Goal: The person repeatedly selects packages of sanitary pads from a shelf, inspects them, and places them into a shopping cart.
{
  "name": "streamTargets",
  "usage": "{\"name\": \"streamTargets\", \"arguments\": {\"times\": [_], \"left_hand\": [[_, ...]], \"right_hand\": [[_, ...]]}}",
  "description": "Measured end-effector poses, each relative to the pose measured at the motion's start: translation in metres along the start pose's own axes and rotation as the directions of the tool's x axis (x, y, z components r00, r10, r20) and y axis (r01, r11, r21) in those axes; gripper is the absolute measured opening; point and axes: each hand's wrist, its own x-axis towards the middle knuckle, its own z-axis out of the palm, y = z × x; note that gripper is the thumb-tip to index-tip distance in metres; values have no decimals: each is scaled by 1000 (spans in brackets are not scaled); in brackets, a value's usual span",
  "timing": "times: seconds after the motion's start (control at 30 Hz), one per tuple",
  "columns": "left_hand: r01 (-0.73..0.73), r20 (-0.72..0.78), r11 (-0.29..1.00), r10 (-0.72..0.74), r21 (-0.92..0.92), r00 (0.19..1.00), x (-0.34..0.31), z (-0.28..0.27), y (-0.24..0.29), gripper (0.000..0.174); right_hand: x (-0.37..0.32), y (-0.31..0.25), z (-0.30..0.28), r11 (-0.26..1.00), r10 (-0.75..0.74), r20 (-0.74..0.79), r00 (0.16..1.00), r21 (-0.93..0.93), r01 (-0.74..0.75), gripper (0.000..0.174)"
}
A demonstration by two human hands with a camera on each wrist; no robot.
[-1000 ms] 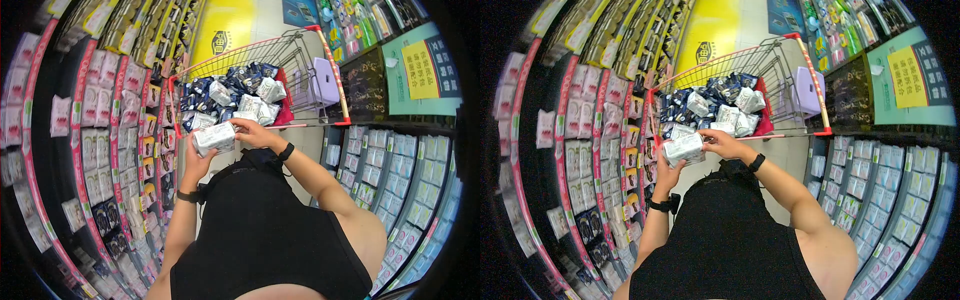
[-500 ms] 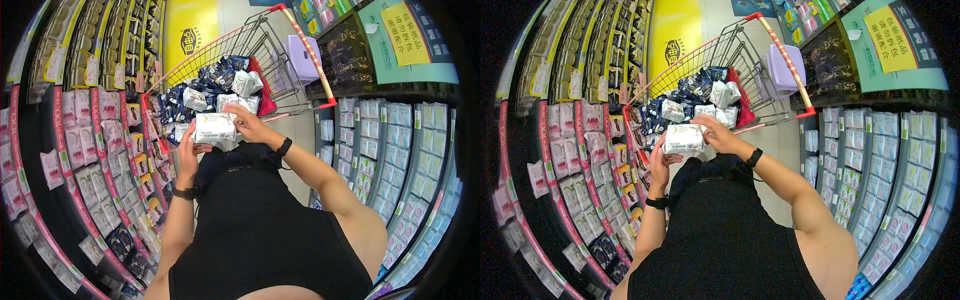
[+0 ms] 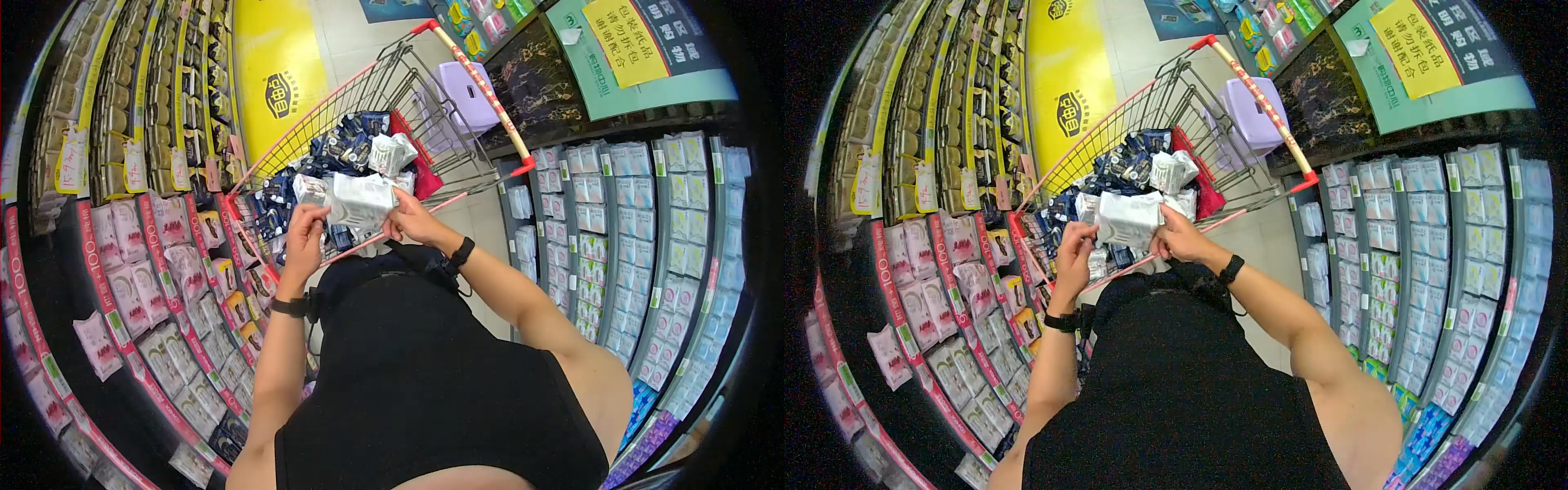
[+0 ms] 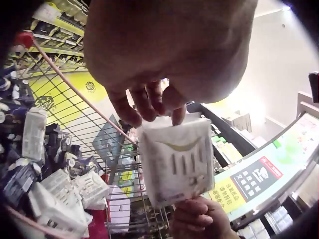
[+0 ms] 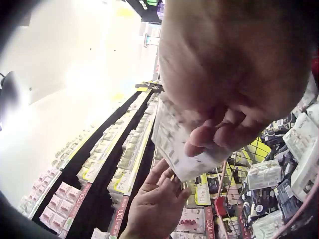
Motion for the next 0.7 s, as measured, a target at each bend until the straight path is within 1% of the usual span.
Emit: {"name": "streamTargets", "arguments": {"times": [0.03, 0.07, 0.1, 0.13, 0.17, 0.2, 0.23, 0.27, 0.37, 0.4, 0.43, 0.47, 0.5, 0.53, 0.57, 0.63, 0.67, 0.7], "left_hand": [[-23, -35, 999, 22, -23, 999, 4, -2, -1, 22], [-44, -71, 998, 41, -47, 997, 8, -3, -2, 21], [-67, -108, 995, 59, -70, 992, 12, -4, -5, 21], [-34, -71, 994, 27, -101, 997, 12, -9, -13, 20], [-11, -55, 982, 0, -190, 999, 13, -13, -22, 20], [16, -37, 961, -27, -277, 999, 13, -15, -31, 21], [41, -18, 932, -52, -361, 998, 11, -18, -40, 21], [65, 6, 915, -69, -398, 998, 10, -21, -48, 21], [106, 30, 898, -103, -427, 994, 8, -32, -59, 18], [75, -2, 893, -85, -445, 996, 8, -32, -66, 19], [107, -1, 896, -119, -430, 993, 5, -34, -72, 21], [140, 4, 898, -152, -416, 988, 3, -36, -79, 22], [172, 8, 899, -185, -403, 983, 2, -36, -81, 23], [158, -7, 902, -176, -401, 984, 2, -36, -85, 30], [168, -9, 903, -187, -396, 982, 2, -36, -87, 32], [185, -15, 905, -207, -382, 978, 5, -40, -85, 36], [129, -62, 930, -160, -343, 985, 5, -37, -90, 47], [179, -20, 913, -200, -367, 980, 5, -39, -88, 49]], "right_hand": [[6, 3, 1, 999, 40, 3, 999, 16, -40, 56], [10, 6, 2, 1000, 23, 25, 999, 20, -23, 55], [15, 9, 6, 1000, 4, 13, 1000, 2, -4, 55], [20, 11, 11, 1000, -15, 1, 1000, -18, 15, 55], [24, 13, 15, 999, -31, -8, 999, -39, 31, 55], [25, 10, 20, 999, -31, 6, 1000, -27, 31, 60], [29, 10, 23, 998, -45, -6, 999, -51, 45, 61], [36, 10, 26, 995, -63, -14, 998, -76, 62, 62], [51, 3, 39, 986, -106, -22, 994, -133, 102, 65], [57, 2, 42, 982, -125, -17, 992, -142, 121, 65], [62, 1, 44, 979, -143, -13, 990, -150, 140, 65], [66, 1, 45, 936, -186, -10, 982, -307, 174, 62], [70, -1, 44, 866, -228, 1, 974, -457, 203, 59], [73, -2, 42, 772, -266, 21, 964, -594, 226, 57], [75, -3, 41, 655, -301, 49, 952, -715, 244, 55], [79, 11, 40, 661, -328, -45, 943, -725, 195, 49], [81, 18, 38, 664, -345, -91, 934, -727, 174, 47], [84, 13, 40, 876, -147, -268, 952, -482, 0, 45]]}}
